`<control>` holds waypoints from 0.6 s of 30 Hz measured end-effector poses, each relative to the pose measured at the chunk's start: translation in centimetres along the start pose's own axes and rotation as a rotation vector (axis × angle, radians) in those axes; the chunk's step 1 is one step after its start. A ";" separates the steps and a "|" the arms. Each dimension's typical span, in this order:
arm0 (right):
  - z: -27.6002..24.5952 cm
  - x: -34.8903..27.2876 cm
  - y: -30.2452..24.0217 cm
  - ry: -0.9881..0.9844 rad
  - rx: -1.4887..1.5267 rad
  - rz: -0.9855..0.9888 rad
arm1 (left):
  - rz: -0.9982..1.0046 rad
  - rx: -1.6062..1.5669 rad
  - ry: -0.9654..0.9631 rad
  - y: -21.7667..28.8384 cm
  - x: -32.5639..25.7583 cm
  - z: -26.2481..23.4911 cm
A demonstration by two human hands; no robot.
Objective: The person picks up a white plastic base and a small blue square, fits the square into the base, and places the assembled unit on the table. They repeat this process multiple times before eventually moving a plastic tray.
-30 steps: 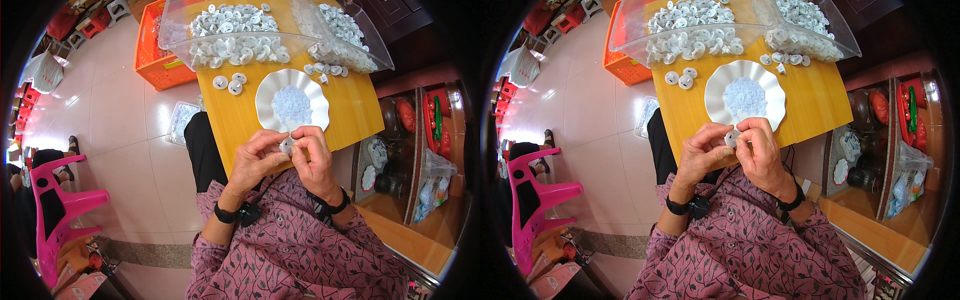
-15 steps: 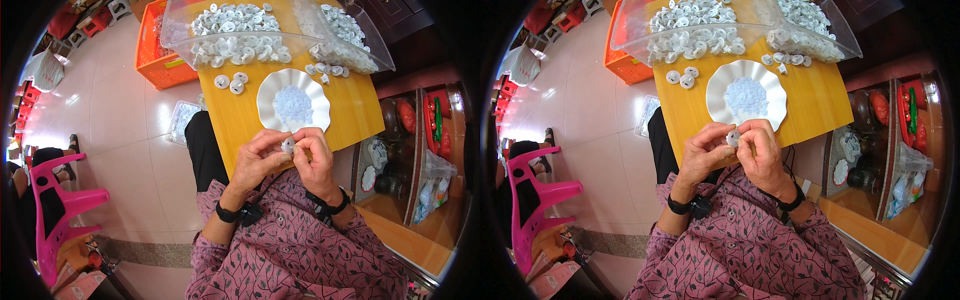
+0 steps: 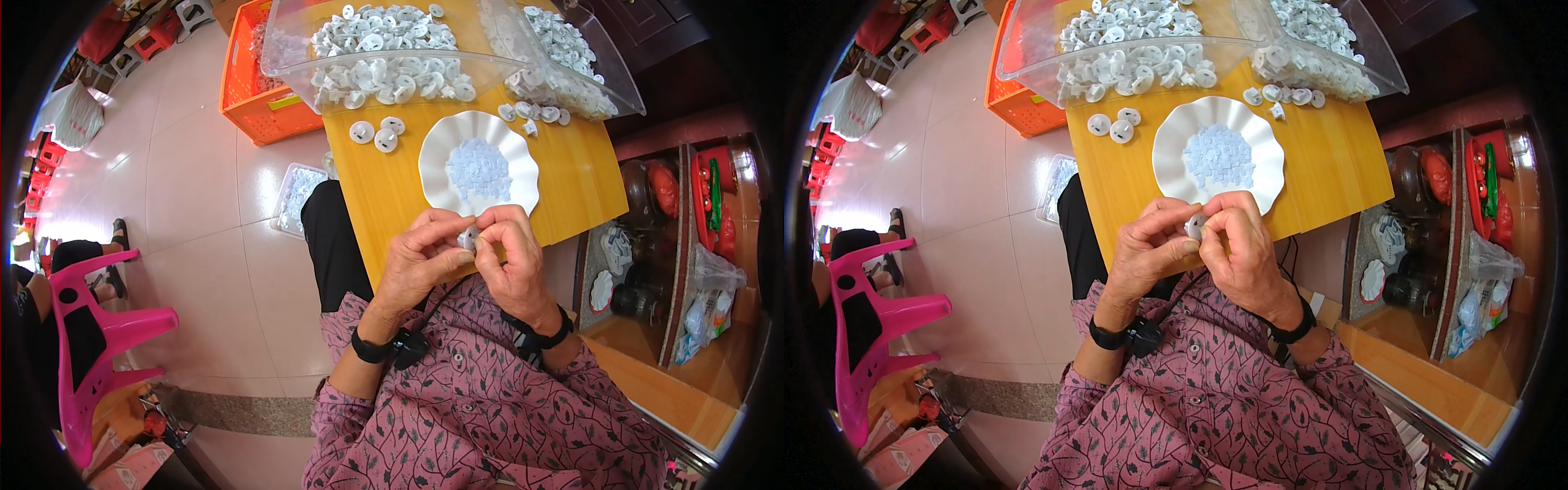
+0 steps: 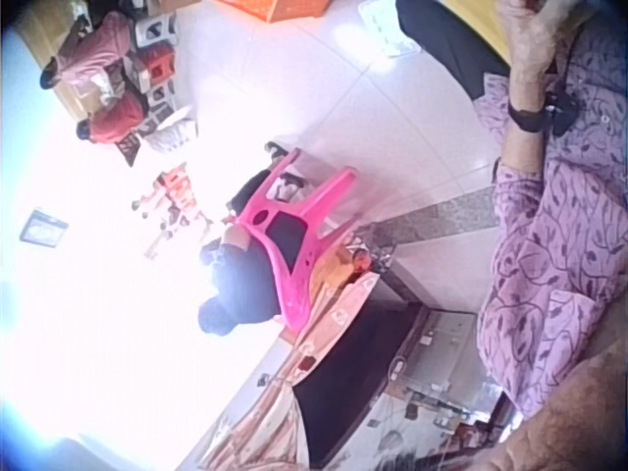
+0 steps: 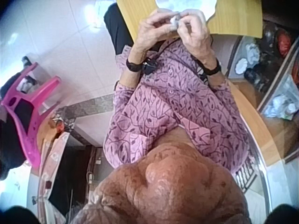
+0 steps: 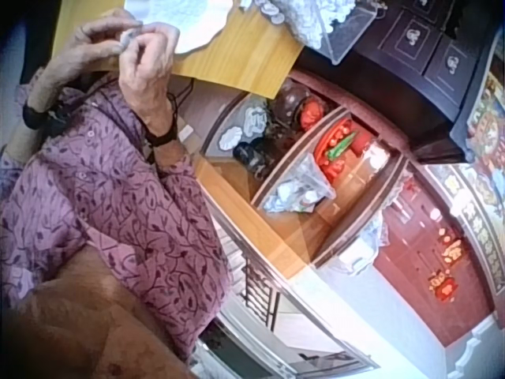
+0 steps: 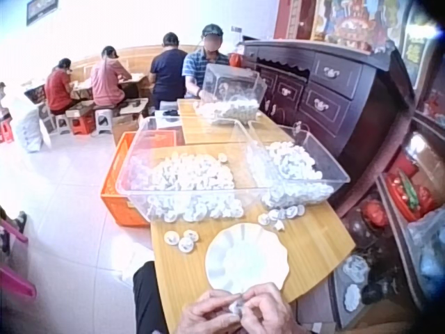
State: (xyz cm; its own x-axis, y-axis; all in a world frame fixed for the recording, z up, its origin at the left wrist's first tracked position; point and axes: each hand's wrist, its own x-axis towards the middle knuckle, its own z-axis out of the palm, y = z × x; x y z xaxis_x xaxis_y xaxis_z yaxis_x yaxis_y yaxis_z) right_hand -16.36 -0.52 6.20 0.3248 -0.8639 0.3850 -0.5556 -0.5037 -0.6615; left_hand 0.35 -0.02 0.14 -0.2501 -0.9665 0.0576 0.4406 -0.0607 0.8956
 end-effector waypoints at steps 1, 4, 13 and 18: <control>0.0 0.0 0.0 -0.003 -0.006 -0.001 | -0.004 0.000 0.001 0.0 0.0 0.0; 0.0 -0.1 0.1 -0.003 0.065 0.053 | 0.008 -0.052 0.022 -0.5 0.0 0.0; 0.0 -0.1 -0.4 0.032 0.173 0.118 | -0.028 -0.136 0.035 -0.5 0.0 0.0; 0.0 -0.1 -0.3 0.018 0.109 0.093 | -0.030 -0.125 0.033 -0.4 0.0 0.0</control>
State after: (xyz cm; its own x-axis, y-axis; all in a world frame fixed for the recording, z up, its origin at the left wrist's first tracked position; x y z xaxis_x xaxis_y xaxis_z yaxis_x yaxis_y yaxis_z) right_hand -16.20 -0.29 6.36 0.2618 -0.9072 0.3294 -0.4962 -0.4192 -0.7603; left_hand 0.17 0.03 -0.19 -0.2371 -0.9714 0.0157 0.5382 -0.1179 0.8346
